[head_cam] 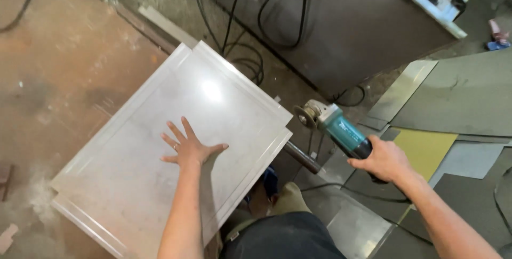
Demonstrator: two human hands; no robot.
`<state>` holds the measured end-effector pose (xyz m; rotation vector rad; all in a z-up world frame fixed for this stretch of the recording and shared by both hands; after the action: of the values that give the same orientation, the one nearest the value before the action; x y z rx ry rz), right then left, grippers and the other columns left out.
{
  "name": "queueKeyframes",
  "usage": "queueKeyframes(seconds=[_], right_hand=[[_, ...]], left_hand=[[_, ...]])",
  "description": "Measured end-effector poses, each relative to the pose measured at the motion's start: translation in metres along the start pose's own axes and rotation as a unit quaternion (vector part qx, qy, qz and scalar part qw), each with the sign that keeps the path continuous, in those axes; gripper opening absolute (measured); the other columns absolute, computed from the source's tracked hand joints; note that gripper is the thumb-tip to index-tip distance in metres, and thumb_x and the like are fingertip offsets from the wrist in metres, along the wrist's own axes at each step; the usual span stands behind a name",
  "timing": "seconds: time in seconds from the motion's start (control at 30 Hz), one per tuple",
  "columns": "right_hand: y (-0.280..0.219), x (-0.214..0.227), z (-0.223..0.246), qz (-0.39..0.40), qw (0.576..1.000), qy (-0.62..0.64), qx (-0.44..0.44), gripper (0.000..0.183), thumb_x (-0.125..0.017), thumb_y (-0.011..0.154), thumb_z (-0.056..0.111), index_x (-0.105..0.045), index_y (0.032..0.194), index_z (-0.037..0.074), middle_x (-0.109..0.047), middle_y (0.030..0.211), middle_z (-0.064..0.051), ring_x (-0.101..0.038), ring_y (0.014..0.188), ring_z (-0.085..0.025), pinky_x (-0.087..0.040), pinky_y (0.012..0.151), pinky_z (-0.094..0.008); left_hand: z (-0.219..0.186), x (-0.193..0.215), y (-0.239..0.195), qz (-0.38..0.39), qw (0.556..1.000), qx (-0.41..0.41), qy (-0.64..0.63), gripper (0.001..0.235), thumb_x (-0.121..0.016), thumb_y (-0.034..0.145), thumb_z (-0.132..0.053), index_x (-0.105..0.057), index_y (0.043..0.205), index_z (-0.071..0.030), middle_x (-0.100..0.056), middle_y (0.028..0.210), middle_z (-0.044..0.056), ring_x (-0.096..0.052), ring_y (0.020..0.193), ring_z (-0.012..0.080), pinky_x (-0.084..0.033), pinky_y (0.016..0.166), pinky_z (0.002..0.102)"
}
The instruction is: Use an angle grinder to cut along marked lines on metal sheets.
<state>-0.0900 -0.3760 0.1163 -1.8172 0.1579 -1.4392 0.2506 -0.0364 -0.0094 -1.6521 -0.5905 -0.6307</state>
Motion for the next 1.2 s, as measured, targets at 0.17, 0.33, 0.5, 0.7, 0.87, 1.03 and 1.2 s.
queueKeyframes(seconds=[0.17, 0.33, 0.5, 0.7, 0.87, 1.03, 1.2], right_hand=[[0.009, 0.014, 0.018, -0.003, 0.998, -0.048, 0.028, 0.083, -0.082, 0.065, 0.060, -0.063, 0.121, 0.002, -0.076, 0.087, -0.023, -0.076, 0.085, -0.039, -0.060, 0.081, -0.048], [0.008, 0.018, 0.035, 0.020, 0.998, -0.053, 0.037, 0.082, -0.081, 0.066, 0.057, -0.062, 0.124, 0.003, -0.076, 0.085, -0.023, -0.077, 0.082, -0.038, -0.061, 0.080, -0.047], [0.014, 0.011, 0.038, 0.020, 0.996, -0.059, 0.060, 0.083, -0.081, 0.066, 0.057, -0.061, 0.126, 0.003, -0.076, 0.086, -0.023, -0.076, 0.083, -0.038, -0.061, 0.080, -0.047], [0.024, 0.005, 0.040, 0.026, 0.995, -0.071, 0.071, 0.082, -0.080, 0.066, 0.058, -0.062, 0.124, 0.003, -0.076, 0.088, -0.022, -0.076, 0.084, -0.038, -0.061, 0.080, -0.046], [0.027, 0.005, 0.041, 0.031, 0.994, -0.081, 0.073, 0.080, -0.080, 0.066, 0.058, -0.064, 0.122, 0.003, -0.076, 0.088, -0.021, -0.076, 0.084, -0.038, -0.061, 0.081, -0.046], [0.027, 0.010, 0.045, 0.036, 0.993, -0.083, 0.071, 0.079, -0.079, 0.066, 0.058, -0.064, 0.120, 0.003, -0.077, 0.087, -0.022, -0.077, 0.084, -0.037, -0.062, 0.081, -0.045], [0.028, 0.012, 0.046, 0.032, 0.993, -0.083, 0.076, 0.077, -0.080, 0.064, 0.057, -0.066, 0.117, 0.003, -0.076, 0.089, -0.022, -0.076, 0.086, -0.038, -0.061, 0.082, -0.046]], left_hand=[[-0.007, 0.013, 0.000, -0.009, 1.000, 0.004, -0.029, 0.171, -0.094, 0.038, -0.070, 0.011, 0.165, -0.022, 0.027, 0.168, 0.018, 0.028, 0.151, 0.0475, -0.003, 0.103, 0.090], [-0.007, 0.012, 0.002, -0.013, 0.999, -0.001, -0.037, 0.172, -0.094, 0.037, -0.070, 0.010, 0.165, -0.019, 0.028, 0.168, 0.019, 0.029, 0.150, 0.0485, -0.002, 0.101, 0.092], [-0.007, 0.009, 0.006, -0.009, 0.999, 0.000, -0.037, 0.172, -0.094, 0.038, -0.071, 0.010, 0.165, -0.019, 0.028, 0.167, 0.020, 0.030, 0.149, 0.0493, -0.001, 0.101, 0.092], [-0.006, 0.010, 0.006, -0.005, 0.999, 0.002, -0.034, 0.173, -0.093, 0.037, -0.072, 0.011, 0.164, -0.020, 0.029, 0.167, 0.020, 0.030, 0.149, 0.0485, 0.000, 0.101, 0.091], [-0.006, 0.010, 0.006, -0.001, 1.000, 0.007, -0.030, 0.173, -0.092, 0.037, -0.073, 0.012, 0.165, -0.021, 0.030, 0.167, 0.020, 0.031, 0.149, 0.0485, 0.000, 0.101, 0.092], [-0.006, 0.008, 0.007, -0.004, 1.000, 0.004, -0.029, 0.173, -0.092, 0.036, -0.074, 0.011, 0.164, -0.022, 0.029, 0.167, 0.019, 0.031, 0.149, 0.0477, 0.000, 0.101, 0.092], [-0.007, 0.010, 0.007, -0.003, 1.000, 0.007, -0.029, 0.173, -0.092, 0.037, -0.075, 0.012, 0.165, -0.022, 0.029, 0.167, 0.019, 0.030, 0.149, 0.0477, 0.000, 0.102, 0.091]])
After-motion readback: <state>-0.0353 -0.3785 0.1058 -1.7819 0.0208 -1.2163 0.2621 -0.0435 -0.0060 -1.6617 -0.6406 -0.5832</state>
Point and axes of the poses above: each hand's wrist, its own y-axis towards the middle knuckle, its own x-axis out of the back of the hand, z = x × y, the point moved 2 cm from there along y, towards the middle knuckle
